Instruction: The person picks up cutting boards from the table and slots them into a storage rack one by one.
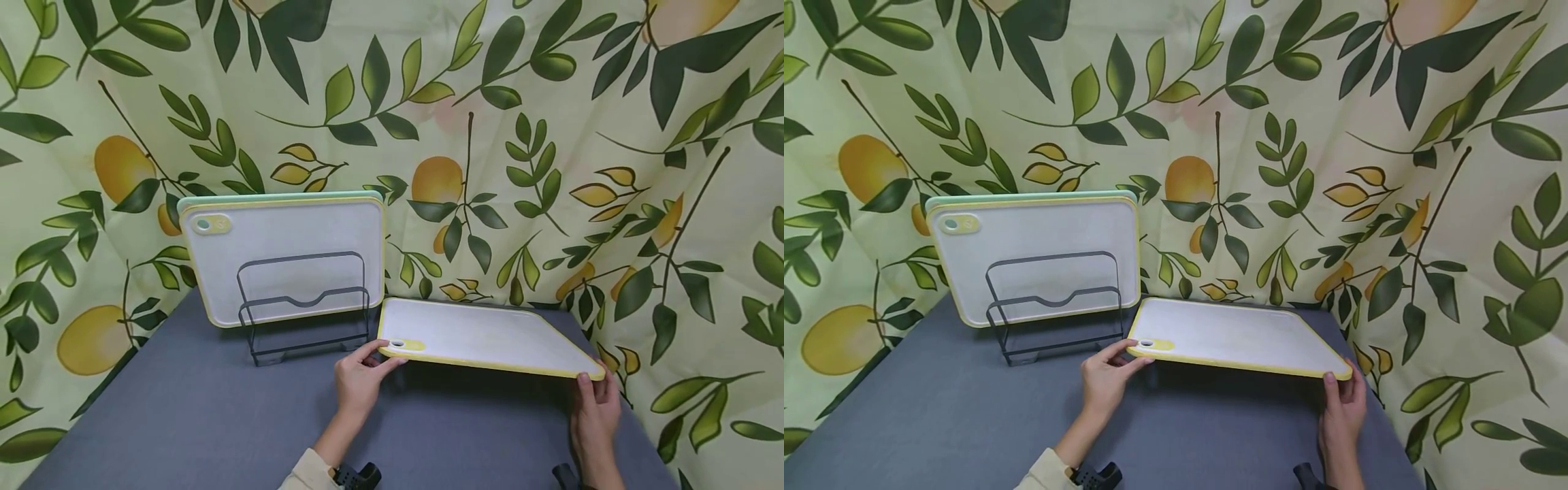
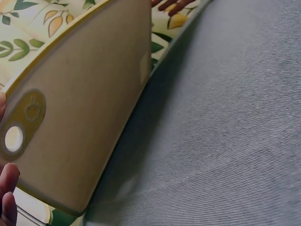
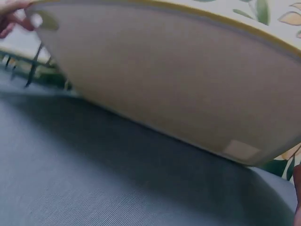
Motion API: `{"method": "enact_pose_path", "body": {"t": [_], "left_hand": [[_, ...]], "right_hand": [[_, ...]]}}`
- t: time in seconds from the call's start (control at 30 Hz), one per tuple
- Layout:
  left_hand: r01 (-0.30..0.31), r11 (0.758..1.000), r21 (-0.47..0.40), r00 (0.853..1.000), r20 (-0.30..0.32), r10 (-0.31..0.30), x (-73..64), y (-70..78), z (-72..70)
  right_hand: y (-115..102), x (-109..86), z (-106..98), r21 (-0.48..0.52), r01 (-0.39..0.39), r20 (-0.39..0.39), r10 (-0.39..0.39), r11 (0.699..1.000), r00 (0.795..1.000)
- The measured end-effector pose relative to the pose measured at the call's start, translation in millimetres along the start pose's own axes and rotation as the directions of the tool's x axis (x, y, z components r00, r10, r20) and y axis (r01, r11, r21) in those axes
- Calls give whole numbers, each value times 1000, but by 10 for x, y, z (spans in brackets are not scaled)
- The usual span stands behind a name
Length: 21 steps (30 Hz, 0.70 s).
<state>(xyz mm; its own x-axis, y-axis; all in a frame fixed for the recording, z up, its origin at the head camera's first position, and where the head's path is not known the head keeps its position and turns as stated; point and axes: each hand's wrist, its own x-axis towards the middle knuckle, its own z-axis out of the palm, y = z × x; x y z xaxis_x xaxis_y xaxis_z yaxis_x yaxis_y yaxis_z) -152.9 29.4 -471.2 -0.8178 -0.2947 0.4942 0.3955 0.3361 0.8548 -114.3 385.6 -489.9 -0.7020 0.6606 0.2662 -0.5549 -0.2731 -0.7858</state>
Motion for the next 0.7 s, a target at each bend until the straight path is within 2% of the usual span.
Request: {"method": "enact_pose_path", "body": {"t": [0.1,0.2,0.33,0.53,0.7], "left_hand": [[5,999,-31,1000,-4,-5,32,29,18],[1,999,-49,1000,-19,-2,72,59,36],[15,1000,-19,999,-29,-15,120,92,17],[20,999,38,1000,-9,-20,181,186,3],[10,997,71,1000,-19,-9,239,302,-13]], "right_hand": [[-8,55,17,89,26,24,-29,996,999],[-12,118,34,91,60,39,-64,994,997],[23,160,99,137,98,49,-105,986,993],[14,176,210,325,157,14,-170,933,985],[-80,219,331,371,170,-35,-169,913,985]]}}
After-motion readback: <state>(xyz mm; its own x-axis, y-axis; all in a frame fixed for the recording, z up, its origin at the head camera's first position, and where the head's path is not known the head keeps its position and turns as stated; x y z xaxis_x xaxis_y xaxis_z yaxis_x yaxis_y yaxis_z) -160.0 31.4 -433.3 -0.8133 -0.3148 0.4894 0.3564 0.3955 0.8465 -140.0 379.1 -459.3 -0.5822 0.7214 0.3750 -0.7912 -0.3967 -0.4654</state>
